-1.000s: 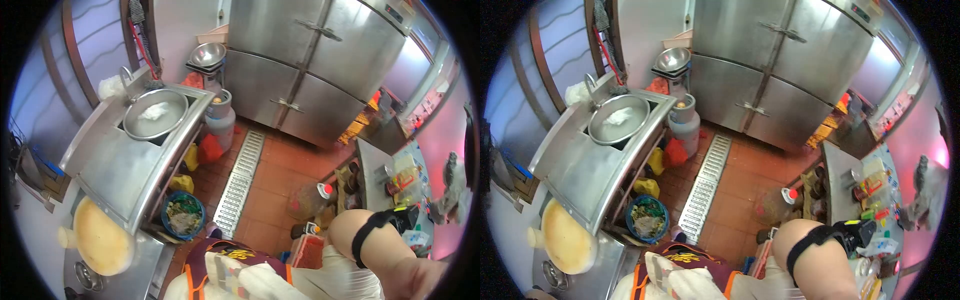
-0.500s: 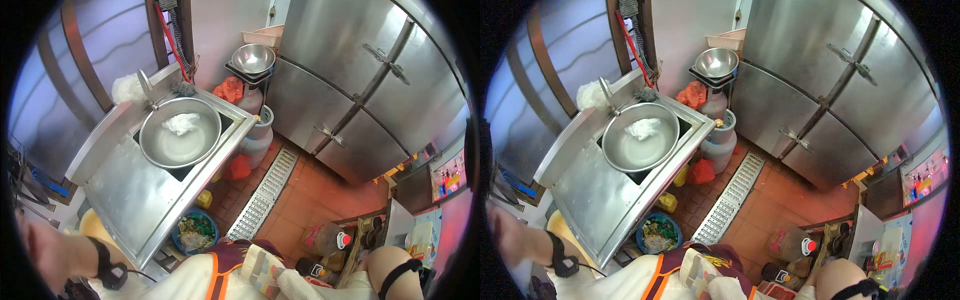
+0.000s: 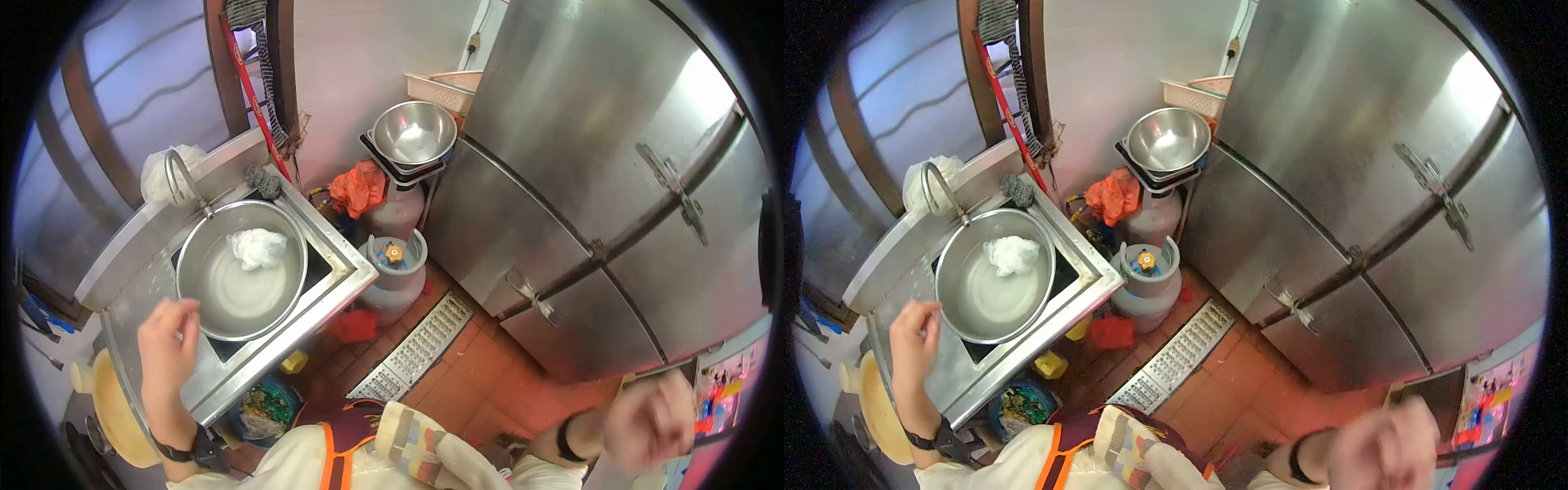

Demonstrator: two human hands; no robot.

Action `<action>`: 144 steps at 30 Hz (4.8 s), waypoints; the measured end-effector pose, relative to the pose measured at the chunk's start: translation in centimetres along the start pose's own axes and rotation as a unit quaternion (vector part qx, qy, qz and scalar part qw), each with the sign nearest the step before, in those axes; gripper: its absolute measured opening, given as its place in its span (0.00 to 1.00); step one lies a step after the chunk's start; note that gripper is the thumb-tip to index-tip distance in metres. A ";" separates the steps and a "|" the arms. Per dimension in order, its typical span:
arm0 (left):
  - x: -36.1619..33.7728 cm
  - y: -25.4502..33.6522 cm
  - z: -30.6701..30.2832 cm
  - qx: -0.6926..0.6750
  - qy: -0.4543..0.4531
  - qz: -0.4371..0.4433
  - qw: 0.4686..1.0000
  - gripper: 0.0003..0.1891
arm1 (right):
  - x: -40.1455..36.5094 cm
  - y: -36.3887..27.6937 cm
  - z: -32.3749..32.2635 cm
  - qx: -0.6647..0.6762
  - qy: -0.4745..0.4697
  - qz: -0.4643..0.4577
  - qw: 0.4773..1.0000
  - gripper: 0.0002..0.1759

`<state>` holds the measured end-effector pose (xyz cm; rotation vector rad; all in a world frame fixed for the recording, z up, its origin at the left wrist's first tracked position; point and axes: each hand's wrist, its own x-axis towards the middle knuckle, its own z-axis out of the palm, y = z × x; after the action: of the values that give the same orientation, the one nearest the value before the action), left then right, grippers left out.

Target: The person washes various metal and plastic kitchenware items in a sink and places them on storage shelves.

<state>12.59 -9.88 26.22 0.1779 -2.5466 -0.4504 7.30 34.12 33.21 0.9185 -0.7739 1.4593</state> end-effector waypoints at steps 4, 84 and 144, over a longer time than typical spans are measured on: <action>-0.4 -0.6 2.7 0.027 -0.065 -0.116 0.991 0.06 | -5.9 12.3 -2.7 -0.193 -0.048 0.413 0.889 0.07; 5.1 8.1 21.0 0.066 -0.054 -0.494 0.865 0.09 | -35.2 51.5 -13.4 -0.005 -0.065 0.950 0.304 0.18; -15.3 -21.9 3.4 -0.373 0.651 -0.536 0.386 0.13 | -42.3 27.7 18.6 0.075 -0.348 0.923 0.147 0.14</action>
<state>24.39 -26.07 8.30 1.2246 -0.2053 -1.1777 -18.17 -4.75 5.95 0.0764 -3.3352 3.0507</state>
